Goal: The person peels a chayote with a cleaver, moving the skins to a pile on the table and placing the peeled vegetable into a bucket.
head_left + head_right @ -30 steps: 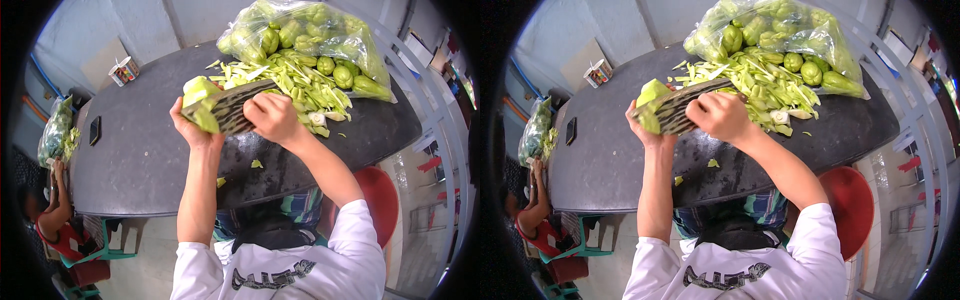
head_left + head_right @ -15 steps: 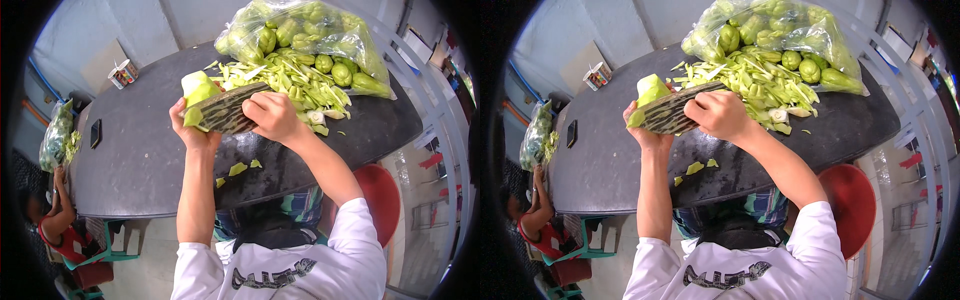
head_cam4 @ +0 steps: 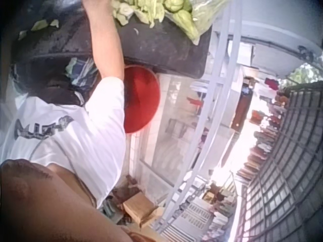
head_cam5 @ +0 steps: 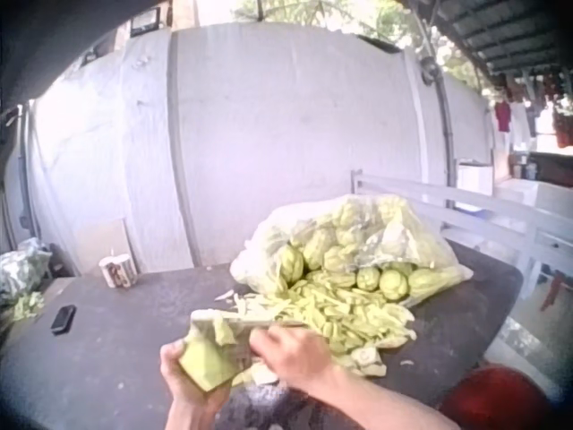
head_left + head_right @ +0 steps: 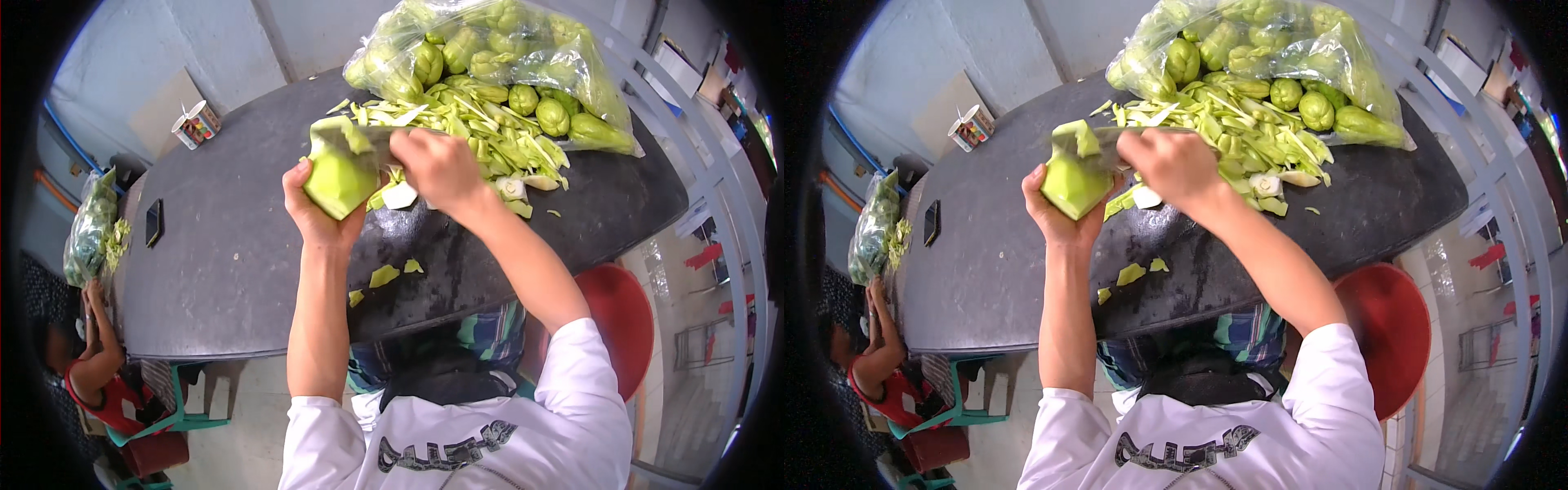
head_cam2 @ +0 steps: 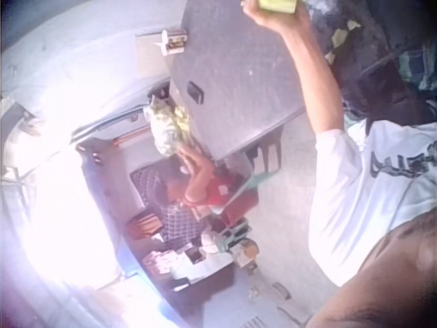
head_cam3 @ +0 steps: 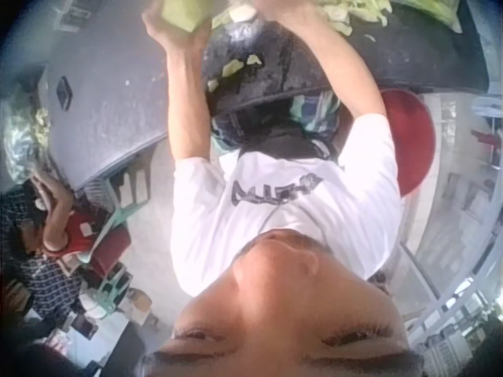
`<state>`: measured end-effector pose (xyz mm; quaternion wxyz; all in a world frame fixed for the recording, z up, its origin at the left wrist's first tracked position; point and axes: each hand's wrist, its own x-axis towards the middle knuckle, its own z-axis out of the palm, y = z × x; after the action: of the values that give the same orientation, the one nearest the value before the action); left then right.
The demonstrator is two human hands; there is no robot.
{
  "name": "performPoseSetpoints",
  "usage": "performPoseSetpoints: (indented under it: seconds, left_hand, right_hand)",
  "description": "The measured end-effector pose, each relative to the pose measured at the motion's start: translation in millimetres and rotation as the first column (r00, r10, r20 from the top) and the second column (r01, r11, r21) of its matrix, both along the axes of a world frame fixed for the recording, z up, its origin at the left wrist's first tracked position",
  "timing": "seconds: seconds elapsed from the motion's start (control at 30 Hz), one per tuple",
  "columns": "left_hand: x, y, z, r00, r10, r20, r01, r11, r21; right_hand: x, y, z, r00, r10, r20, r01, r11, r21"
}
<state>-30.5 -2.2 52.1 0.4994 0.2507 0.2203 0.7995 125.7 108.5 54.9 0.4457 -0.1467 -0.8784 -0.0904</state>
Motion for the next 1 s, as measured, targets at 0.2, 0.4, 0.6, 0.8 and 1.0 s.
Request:
performPoseSetpoints:
  seconds: [0.2, 0.4, 0.6, 0.8, 1.0]
  left_hand:
    - [3, -1, 12, 0.99, -0.043, 0.134, 0.035, 0.998, 0.056]
    - [-3, 5, 6, 0.952, 0.208, 0.227, -0.186, 0.976, -0.115]
    - [-18, 9, -15, 0.968, -0.087, 0.235, 0.063, 0.992, 0.109]
    - [-13, 8, -15, 0.969, -0.092, 0.23, 0.068, 0.992, 0.11]
    - [-8, 0, 13, 0.944, 0.232, 0.236, -0.215, 0.972, -0.094]
  right_hand:
    - [15, 18, -8, 0.972, -0.232, 0.031, 0.234, 0.955, -0.184]
    - [6, 1, -9, 0.993, -0.024, -0.112, 0.041, 0.987, 0.155]
    - [-12, -34, -3, 0.99, 0.114, -0.086, -0.079, 0.939, 0.335]
    - [-10, -28, -4, 0.997, 0.056, -0.058, -0.036, 0.951, 0.307]
    - [3, -3, -10, 0.998, 0.012, -0.066, -0.003, 0.99, 0.144]
